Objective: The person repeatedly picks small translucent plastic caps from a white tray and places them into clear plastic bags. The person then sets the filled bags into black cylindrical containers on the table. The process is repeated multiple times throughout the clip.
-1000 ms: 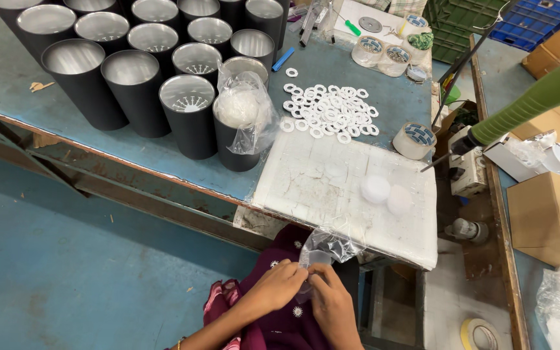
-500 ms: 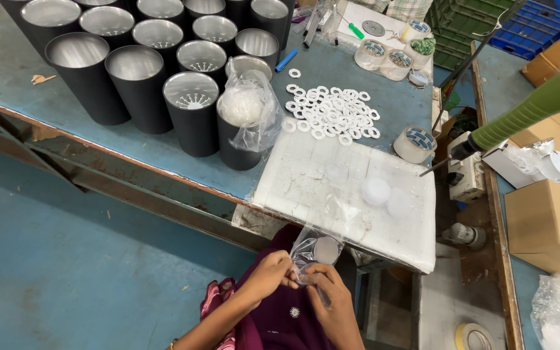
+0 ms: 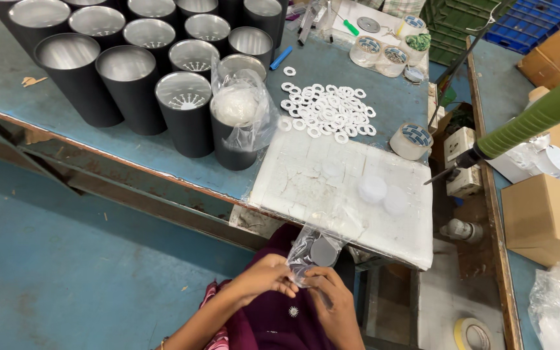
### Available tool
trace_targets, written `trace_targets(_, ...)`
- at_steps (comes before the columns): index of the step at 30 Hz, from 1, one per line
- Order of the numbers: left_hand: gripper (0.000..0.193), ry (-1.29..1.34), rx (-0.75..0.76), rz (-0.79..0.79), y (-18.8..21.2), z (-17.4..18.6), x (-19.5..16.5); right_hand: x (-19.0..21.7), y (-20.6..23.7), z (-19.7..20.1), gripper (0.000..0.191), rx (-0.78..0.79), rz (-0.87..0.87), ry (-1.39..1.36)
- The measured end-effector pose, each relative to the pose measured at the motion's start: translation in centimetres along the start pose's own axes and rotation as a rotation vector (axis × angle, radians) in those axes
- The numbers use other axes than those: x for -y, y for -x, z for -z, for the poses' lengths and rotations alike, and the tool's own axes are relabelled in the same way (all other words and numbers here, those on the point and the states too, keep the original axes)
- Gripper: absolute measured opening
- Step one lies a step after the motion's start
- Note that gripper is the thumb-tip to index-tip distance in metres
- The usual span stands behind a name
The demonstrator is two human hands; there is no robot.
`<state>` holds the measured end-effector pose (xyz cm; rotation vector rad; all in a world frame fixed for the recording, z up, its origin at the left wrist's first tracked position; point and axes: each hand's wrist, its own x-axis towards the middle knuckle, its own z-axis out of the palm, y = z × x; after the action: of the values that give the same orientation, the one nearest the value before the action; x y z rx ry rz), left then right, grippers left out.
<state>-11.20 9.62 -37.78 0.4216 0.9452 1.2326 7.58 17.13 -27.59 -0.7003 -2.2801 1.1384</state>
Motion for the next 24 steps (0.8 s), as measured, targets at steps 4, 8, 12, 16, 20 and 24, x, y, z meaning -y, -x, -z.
trace_targets(4, 0.019, 0.141, 0.034, 0.004, 0.5, -0.1, -1.6, 0.3, -0.4, 1.4, 0.021, -0.024, -0.037, -0.056)
trace_targets(8, 0.018, 0.187, 0.055, -0.038, 0.1, -1.0, -2.3, 0.3, -1.4, 1.9, 0.022, -0.004, -0.105, -0.097)
trace_targets(12, 0.031, -0.307, -0.111, 0.032, -1.2, -1.5, -1.6, -0.1, -1.9, 1.1, 0.020, 0.006, 0.040, 0.068)
trace_targets(16, 0.028, -0.443, -0.087, -0.012, -1.7, -1.4, -0.9, -1.3, -1.7, 0.8, 0.017, 0.002, 0.028, 0.078)
trace_targets(20, 0.017, -0.116, 0.063, 0.045, -0.7, -1.2, -1.9, -3.4, -0.5, 1.4, 0.019, 0.021, -0.050, -0.114)
trace_targets(24, 0.015, 0.068, 0.205, 0.055, 1.2, -0.8, -4.0, -5.2, 0.7, 2.3, 0.011, -0.003, -0.120, -0.478)
